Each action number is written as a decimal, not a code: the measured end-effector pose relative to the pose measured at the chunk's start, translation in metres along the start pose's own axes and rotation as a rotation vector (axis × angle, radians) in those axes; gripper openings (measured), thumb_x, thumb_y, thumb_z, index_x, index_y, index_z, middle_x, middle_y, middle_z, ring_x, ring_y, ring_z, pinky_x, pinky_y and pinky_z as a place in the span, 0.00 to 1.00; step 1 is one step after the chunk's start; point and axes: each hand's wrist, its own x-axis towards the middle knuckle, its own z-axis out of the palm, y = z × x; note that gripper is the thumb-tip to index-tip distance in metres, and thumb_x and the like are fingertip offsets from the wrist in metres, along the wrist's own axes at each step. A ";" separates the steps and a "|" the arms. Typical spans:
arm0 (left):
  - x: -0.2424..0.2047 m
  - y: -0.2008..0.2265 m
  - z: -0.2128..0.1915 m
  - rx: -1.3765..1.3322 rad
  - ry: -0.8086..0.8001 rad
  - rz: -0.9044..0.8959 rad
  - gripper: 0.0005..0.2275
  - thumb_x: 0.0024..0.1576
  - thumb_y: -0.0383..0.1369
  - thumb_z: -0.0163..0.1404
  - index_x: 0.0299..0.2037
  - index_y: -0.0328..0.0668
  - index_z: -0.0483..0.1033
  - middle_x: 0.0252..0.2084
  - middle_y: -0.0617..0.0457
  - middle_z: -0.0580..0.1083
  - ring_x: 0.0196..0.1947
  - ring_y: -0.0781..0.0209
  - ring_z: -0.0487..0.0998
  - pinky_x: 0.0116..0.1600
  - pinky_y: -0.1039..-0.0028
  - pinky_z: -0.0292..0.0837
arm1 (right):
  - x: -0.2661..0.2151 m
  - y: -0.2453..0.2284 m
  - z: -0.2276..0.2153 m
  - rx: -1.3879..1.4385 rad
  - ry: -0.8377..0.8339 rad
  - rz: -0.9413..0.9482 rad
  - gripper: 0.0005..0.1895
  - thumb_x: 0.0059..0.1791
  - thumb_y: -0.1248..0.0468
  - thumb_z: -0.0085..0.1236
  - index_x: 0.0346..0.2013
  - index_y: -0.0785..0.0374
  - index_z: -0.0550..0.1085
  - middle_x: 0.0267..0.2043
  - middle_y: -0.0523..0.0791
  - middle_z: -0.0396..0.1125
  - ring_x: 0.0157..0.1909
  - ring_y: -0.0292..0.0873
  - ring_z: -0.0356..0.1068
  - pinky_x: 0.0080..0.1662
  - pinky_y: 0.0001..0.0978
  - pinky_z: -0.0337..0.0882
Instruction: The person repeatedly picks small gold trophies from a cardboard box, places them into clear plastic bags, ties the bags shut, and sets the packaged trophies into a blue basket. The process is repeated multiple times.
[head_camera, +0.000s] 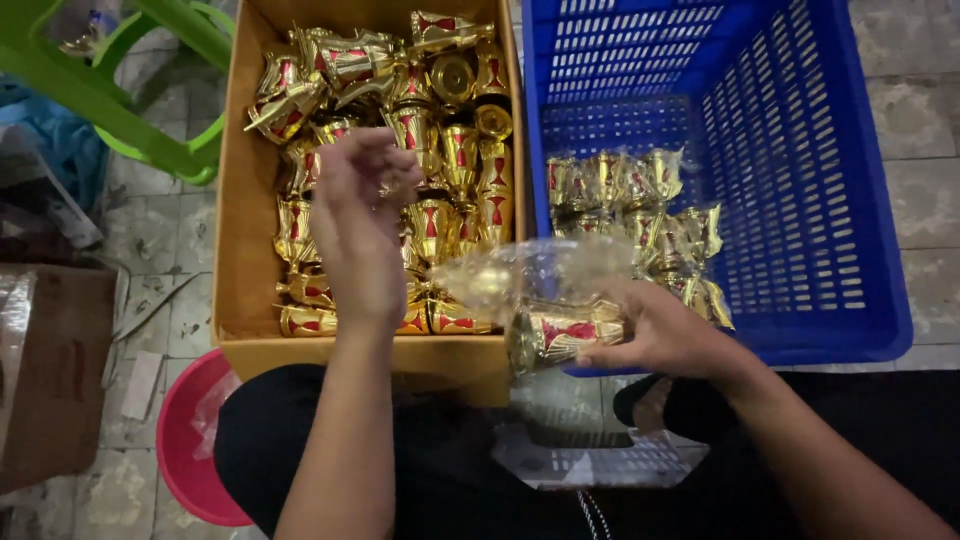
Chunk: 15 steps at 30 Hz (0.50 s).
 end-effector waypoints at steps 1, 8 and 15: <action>0.000 -0.002 -0.003 0.000 -0.005 0.003 0.26 0.64 0.58 0.28 0.48 0.47 0.72 0.39 0.52 0.72 0.42 0.62 0.75 0.51 0.73 0.73 | -0.003 -0.007 -0.001 0.001 0.005 -0.002 0.46 0.36 0.63 0.74 0.68 0.63 0.67 0.20 0.41 0.64 0.14 0.34 0.53 0.15 0.25 0.52; -0.015 -0.052 -0.011 0.524 -0.962 -0.548 0.53 0.47 0.66 0.02 0.71 0.32 0.54 0.63 0.25 0.63 0.58 0.36 0.75 0.61 0.52 0.70 | -0.014 -0.022 -0.006 0.072 0.242 0.046 0.28 0.29 0.68 0.82 0.41 0.69 0.81 0.33 0.52 0.79 0.36 0.44 0.76 0.42 0.39 0.78; -0.029 -0.045 0.017 0.315 -0.958 -0.370 0.31 0.48 0.52 0.63 0.51 0.33 0.75 0.39 0.44 0.76 0.43 0.53 0.76 0.48 0.65 0.72 | -0.014 -0.019 -0.013 0.117 0.332 0.032 0.32 0.30 0.68 0.83 0.47 0.66 0.80 0.36 0.51 0.79 0.40 0.42 0.75 0.45 0.37 0.78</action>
